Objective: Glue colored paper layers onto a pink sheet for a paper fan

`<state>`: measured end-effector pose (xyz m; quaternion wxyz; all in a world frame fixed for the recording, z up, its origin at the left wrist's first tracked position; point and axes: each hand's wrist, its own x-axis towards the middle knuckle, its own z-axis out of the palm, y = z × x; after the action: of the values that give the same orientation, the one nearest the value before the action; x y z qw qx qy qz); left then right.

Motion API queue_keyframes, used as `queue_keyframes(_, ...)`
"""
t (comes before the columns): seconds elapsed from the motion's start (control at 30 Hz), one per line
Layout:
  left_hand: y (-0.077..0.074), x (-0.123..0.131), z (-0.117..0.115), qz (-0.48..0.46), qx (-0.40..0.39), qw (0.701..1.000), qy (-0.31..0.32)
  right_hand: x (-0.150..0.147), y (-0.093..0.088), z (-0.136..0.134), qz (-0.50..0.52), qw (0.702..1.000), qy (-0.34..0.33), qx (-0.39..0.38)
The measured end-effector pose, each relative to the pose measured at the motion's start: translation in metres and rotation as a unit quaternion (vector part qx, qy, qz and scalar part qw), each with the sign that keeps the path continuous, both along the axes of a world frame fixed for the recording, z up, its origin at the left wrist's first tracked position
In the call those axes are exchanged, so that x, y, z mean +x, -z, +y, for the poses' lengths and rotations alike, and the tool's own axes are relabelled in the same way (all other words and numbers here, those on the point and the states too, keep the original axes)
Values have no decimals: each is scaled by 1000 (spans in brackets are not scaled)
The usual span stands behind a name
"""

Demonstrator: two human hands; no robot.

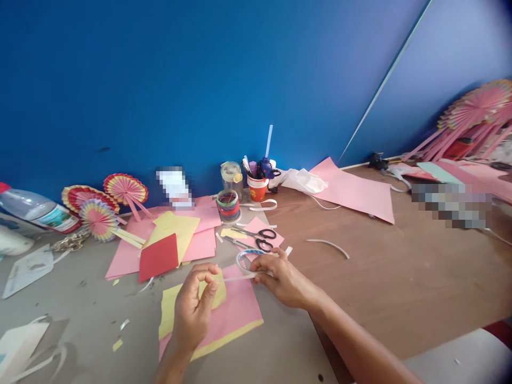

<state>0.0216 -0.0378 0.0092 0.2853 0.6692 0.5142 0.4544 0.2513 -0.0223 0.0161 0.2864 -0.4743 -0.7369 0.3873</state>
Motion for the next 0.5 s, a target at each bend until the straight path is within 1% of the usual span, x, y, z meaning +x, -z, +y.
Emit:
queue_keyframes(0.07,-1,1,0,12,6,1000,5,0,1,1,9,1000,12,-1)
queue_keyframes(0.2,-1,5,0,18,8,1000,13,-1,-1,1,19,997,71,-7)
queue_keyframes(0.27,-1,6,0,7,5,1000,13,-1,-3,0,52,995,80,-36)
queue_keyframes(0.3,-2,7,-1,2,5,1000,14,-2,-3,0,84,991,78,-66)
queue_keyframes(0.33,-2,8,-2,-4,6,1000,16,-2,-4,1,122,984,75,-103)
queue_keyframes(0.4,-2,9,-4,-8,18,999,26,-2,-4,2,204,961,74,-170)
queue_keyframes(0.43,-2,10,-5,-6,27,999,32,-1,-4,3,238,949,77,-191)
queue_keyframes(0.5,-2,11,-6,0,54,998,38,0,-3,5,284,933,84,-204)
